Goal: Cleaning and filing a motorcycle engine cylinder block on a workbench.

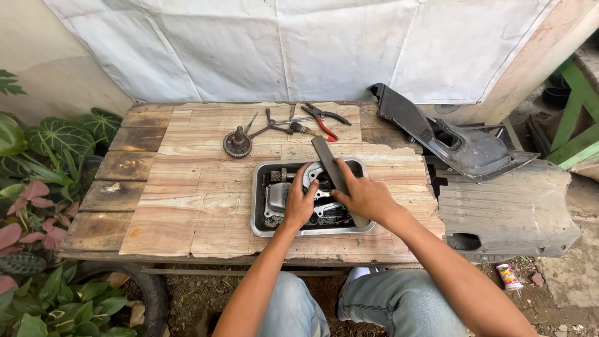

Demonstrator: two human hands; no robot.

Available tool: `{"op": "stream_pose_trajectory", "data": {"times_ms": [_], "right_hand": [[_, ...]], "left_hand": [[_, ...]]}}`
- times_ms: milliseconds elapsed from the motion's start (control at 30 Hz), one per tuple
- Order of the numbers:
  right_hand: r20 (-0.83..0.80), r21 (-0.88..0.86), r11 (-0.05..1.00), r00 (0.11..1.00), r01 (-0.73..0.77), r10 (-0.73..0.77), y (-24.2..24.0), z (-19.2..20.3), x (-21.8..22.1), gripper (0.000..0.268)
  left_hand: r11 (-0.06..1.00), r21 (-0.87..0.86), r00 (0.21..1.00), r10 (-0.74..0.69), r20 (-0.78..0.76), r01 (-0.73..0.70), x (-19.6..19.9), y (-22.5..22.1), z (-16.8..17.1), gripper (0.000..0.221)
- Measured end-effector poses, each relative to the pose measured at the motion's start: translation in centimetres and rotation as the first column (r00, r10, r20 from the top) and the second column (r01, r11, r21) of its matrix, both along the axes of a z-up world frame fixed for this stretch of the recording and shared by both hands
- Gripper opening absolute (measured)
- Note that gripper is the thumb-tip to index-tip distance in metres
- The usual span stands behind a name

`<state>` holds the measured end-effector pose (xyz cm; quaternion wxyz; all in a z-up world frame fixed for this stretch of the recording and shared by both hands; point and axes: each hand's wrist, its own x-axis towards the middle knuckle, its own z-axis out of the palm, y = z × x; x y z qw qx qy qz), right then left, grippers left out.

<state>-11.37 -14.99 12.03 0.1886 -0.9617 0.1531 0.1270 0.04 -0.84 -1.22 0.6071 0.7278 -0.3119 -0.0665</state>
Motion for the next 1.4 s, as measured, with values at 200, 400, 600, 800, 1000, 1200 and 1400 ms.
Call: {"op": "stream_pose_trajectory", "data": {"times_ms": [200,400,600,800,1000,1200,1400], "right_hand": [[0.013,-0.014,1.0,1.0,-0.01,0.01,-0.7,-1.5,0.5,0.082],[0.074,0.0,1.0,0.997,-0.024,0.024,0.3,-0.8,0.8,0.078],[0.125,0.029,1.0,0.992,-0.011,0.007,0.1,-0.3,0.4,0.072],[0.126,0.047,0.999,0.992,-0.004,-0.002,0.5,-0.2,0.6,0.068],[0.113,0.168,0.986,0.993,-0.002,-0.018,0.0,-0.1,0.2,0.073],[0.142,0.255,0.967,0.99,-0.018,-0.019,0.4,0.7,-0.1,0.072],[0.174,0.262,0.965,0.984,-0.008,-0.039,0.6,-0.3,0.3,0.072]], "left_hand": [[1.0,0.005,1.0,-0.01,0.007,0.01,0.0,0.0,0.3,0.051],[0.999,-0.021,0.999,-0.041,0.004,0.041,-0.3,0.0,0.1,0.05],[1.0,0.016,1.0,-0.017,0.008,0.017,0.4,-0.2,-0.5,0.051],[0.997,0.077,0.997,-0.024,-0.073,0.03,-0.3,0.6,1.6,0.064],[0.994,0.052,0.996,-0.095,0.004,0.094,1.4,0.3,-0.3,0.058],[0.99,0.034,0.99,-0.14,0.02,0.14,2.1,0.2,-0.9,0.058],[0.993,0.002,0.993,-0.116,0.016,0.116,1.5,0.4,0.5,0.055]]}}
